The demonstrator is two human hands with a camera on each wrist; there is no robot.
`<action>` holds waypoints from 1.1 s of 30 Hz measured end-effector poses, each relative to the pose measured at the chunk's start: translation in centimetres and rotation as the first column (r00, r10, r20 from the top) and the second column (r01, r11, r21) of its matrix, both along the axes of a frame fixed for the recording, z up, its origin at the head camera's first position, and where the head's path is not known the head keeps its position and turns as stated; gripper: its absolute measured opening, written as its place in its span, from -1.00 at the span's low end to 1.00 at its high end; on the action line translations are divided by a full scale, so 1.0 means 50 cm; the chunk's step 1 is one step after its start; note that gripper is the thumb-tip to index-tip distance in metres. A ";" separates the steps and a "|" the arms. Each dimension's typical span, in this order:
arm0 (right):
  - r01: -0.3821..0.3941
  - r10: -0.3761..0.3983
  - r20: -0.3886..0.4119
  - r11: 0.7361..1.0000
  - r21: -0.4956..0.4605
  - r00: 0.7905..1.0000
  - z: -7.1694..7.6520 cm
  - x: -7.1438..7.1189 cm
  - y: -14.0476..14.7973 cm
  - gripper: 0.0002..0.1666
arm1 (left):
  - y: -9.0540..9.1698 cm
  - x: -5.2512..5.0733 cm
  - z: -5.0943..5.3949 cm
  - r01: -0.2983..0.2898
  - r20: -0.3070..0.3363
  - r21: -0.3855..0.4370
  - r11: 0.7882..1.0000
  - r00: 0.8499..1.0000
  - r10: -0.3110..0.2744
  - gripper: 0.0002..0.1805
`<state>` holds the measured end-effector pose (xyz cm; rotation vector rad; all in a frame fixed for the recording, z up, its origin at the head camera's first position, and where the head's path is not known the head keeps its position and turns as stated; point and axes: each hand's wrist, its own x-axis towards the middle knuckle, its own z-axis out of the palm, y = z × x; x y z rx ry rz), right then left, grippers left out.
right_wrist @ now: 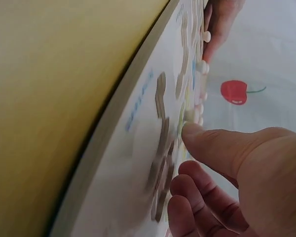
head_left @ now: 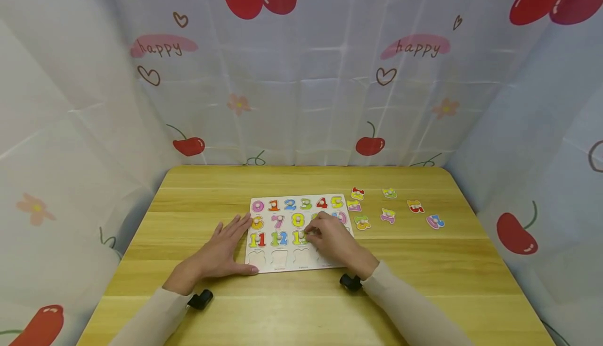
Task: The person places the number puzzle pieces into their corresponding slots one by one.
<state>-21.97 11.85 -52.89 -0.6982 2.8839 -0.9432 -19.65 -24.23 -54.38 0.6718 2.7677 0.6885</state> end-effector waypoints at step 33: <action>0.323 -0.323 -0.049 0.946 0.005 0.945 -0.008 -0.052 0.367 -0.52 | -0.002 -0.002 -0.008 0.006 -0.020 0.003 1.000 1.000 -0.006 0.52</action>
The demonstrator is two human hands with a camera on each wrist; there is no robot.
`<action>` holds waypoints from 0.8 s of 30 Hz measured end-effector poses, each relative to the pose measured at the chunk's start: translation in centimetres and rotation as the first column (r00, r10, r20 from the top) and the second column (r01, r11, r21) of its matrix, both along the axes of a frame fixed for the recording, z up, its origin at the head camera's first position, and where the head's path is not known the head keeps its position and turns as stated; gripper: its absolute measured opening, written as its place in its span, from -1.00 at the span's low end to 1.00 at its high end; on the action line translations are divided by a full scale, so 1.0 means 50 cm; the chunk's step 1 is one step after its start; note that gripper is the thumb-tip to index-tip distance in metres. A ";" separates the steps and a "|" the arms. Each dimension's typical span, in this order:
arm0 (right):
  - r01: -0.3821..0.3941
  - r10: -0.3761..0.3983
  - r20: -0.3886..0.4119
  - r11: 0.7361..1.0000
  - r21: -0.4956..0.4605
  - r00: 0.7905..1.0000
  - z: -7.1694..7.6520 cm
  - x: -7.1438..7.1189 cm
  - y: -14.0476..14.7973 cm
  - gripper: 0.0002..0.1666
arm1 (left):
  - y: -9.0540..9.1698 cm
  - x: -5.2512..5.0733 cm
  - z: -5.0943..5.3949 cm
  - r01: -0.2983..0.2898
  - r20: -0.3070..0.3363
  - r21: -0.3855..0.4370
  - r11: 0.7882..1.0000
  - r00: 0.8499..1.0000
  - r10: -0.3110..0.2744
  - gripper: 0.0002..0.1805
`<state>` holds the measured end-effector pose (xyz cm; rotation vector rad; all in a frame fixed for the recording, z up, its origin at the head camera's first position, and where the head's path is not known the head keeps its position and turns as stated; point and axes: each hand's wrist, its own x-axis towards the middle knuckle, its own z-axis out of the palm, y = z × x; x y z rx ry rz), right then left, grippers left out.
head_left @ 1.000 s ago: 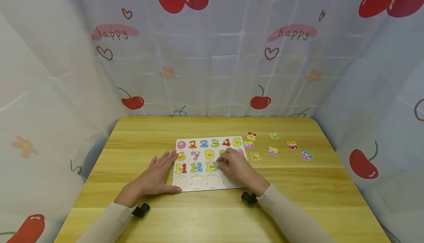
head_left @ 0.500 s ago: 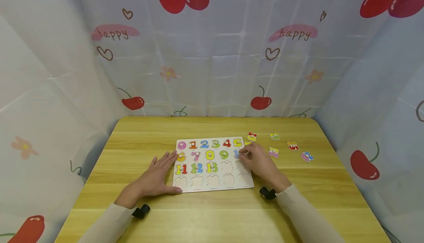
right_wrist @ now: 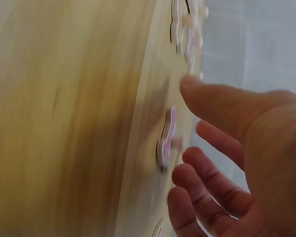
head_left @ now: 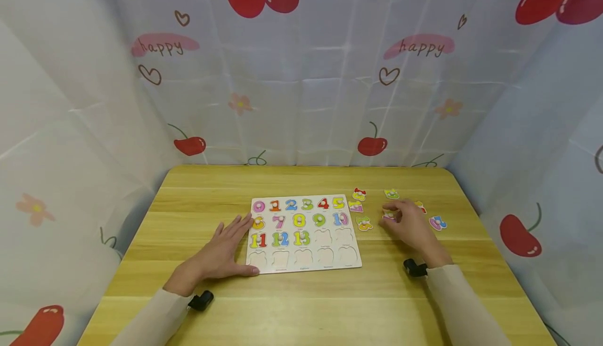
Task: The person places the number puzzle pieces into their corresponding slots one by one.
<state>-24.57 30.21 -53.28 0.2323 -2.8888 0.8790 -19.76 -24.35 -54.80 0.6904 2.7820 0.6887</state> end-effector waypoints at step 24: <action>-0.061 0.057 0.069 0.996 0.060 0.996 0.001 -0.002 0.048 -0.84 | 0.001 0.000 0.003 -0.001 0.005 -0.015 1.000 1.000 0.002 0.53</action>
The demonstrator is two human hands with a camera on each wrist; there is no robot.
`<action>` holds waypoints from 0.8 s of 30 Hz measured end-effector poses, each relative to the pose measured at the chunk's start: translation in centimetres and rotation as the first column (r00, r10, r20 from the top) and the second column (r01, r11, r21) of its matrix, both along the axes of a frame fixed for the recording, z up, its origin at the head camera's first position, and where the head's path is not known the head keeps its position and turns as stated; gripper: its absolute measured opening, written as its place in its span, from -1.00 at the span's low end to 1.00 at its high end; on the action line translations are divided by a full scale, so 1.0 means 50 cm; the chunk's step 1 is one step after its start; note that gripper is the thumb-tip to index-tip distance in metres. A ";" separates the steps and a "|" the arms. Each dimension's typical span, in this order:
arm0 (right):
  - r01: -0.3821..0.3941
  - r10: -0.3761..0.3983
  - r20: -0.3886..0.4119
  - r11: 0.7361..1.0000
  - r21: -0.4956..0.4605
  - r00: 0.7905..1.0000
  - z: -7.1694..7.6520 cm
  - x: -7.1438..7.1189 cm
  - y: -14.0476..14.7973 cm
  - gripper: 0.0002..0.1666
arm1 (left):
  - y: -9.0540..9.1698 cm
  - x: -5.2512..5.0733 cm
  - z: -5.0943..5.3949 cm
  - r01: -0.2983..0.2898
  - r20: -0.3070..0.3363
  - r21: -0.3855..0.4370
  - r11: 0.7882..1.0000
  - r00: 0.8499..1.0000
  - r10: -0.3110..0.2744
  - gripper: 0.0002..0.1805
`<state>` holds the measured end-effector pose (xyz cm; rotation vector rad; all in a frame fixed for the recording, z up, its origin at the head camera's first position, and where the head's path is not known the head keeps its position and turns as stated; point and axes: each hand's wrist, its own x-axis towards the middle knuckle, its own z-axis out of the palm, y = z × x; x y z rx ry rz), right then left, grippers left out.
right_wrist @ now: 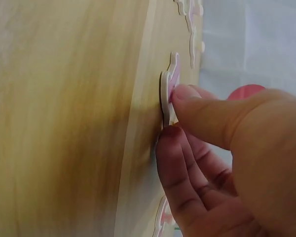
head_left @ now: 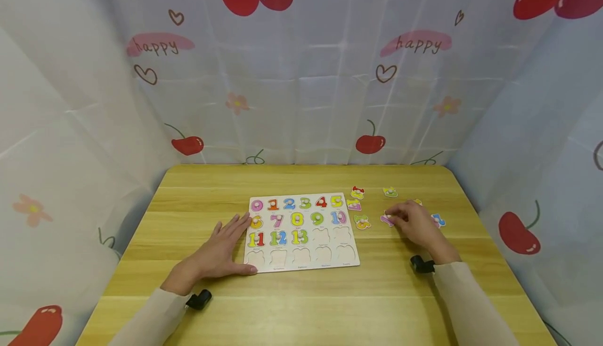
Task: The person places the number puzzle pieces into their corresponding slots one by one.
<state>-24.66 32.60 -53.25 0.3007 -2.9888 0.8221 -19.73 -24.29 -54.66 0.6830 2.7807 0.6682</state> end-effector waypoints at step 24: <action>-0.226 0.213 -0.147 0.971 -0.081 0.966 0.009 0.027 -0.233 -0.87 | 0.001 0.000 0.001 -0.003 -0.004 0.001 1.000 1.000 0.003 0.52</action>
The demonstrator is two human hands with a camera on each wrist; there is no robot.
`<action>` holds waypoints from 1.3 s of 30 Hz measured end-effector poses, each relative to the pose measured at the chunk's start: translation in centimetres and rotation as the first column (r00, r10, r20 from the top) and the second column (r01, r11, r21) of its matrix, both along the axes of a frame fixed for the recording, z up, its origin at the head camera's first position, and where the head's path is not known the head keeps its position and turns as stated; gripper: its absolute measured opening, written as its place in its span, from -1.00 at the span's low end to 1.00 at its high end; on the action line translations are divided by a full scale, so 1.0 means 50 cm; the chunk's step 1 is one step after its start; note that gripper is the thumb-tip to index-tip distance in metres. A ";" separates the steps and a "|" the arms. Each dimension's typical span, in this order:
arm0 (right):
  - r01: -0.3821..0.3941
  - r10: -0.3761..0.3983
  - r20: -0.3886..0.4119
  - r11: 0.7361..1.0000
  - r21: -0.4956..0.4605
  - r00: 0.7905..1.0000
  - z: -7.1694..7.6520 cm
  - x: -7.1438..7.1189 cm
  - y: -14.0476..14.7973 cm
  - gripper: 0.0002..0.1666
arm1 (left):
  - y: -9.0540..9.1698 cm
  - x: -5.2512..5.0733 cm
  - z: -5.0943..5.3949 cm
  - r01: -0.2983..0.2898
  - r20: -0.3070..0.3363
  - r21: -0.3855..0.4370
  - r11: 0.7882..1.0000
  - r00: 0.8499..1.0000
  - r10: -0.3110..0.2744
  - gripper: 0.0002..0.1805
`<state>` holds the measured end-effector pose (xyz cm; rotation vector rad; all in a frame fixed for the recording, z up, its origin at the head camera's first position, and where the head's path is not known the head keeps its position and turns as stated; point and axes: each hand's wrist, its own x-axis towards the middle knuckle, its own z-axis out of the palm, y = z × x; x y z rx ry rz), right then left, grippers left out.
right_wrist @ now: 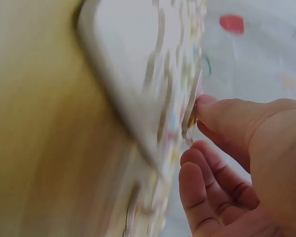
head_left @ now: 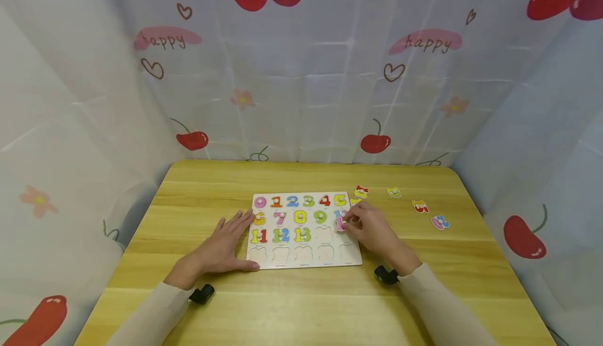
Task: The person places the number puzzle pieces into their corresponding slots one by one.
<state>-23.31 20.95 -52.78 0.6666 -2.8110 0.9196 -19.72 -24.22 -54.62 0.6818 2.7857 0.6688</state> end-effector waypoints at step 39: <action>-0.009 0.001 0.123 0.998 0.066 0.992 -0.012 0.022 -0.069 -0.91 | 0.002 0.000 -0.005 -0.002 0.011 0.012 1.000 1.000 0.002 0.53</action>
